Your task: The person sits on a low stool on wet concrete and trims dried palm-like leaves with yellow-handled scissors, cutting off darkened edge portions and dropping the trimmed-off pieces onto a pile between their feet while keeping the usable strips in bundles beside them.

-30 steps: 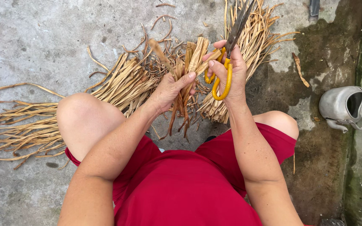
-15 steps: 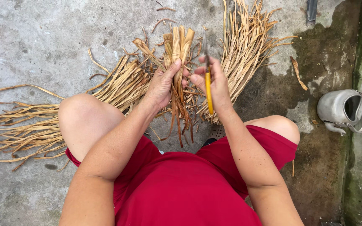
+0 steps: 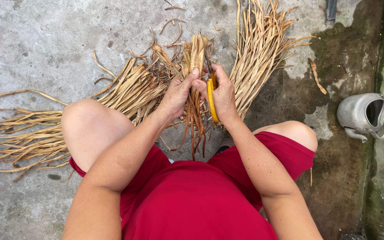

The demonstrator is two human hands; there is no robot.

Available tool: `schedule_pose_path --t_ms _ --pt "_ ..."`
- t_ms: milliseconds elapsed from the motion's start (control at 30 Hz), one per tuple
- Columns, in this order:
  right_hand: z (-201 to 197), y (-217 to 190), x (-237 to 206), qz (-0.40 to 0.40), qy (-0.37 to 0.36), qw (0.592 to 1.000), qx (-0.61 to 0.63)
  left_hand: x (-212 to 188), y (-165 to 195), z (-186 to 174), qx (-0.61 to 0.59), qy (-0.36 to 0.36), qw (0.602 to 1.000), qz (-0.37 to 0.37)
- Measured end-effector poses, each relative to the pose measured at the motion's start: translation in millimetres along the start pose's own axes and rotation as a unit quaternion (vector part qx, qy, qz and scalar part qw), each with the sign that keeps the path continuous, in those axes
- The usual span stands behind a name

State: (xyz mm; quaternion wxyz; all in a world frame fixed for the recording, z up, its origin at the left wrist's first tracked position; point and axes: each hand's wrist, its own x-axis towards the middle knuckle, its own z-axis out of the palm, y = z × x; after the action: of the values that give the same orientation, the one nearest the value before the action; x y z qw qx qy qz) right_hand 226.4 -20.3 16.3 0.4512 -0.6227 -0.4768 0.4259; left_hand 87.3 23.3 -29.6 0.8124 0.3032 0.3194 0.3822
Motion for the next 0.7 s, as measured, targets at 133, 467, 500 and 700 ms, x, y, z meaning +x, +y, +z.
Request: schedule_pose_path --t_ms 133,467,500,700 --pt "0.3 5.6 3.1 0.008 -0.008 0.996 0.092 1.4 1.4 -2.9 0.000 -0.030 1.000 0.005" --pt "-14.3 5.3 17.1 0.003 0.054 0.995 0.086 2.1 -6.3 -6.7 0.042 -0.036 0.998 -0.035" --pt "-16.9 4.6 15.9 -0.009 0.060 0.995 0.081 1.3 -8.4 -7.4 0.054 -0.027 0.997 -0.040" --pt "-12.2 5.8 7.7 -0.122 0.046 0.990 0.052 3.6 -14.0 -6.4 0.179 0.017 0.983 -0.027"
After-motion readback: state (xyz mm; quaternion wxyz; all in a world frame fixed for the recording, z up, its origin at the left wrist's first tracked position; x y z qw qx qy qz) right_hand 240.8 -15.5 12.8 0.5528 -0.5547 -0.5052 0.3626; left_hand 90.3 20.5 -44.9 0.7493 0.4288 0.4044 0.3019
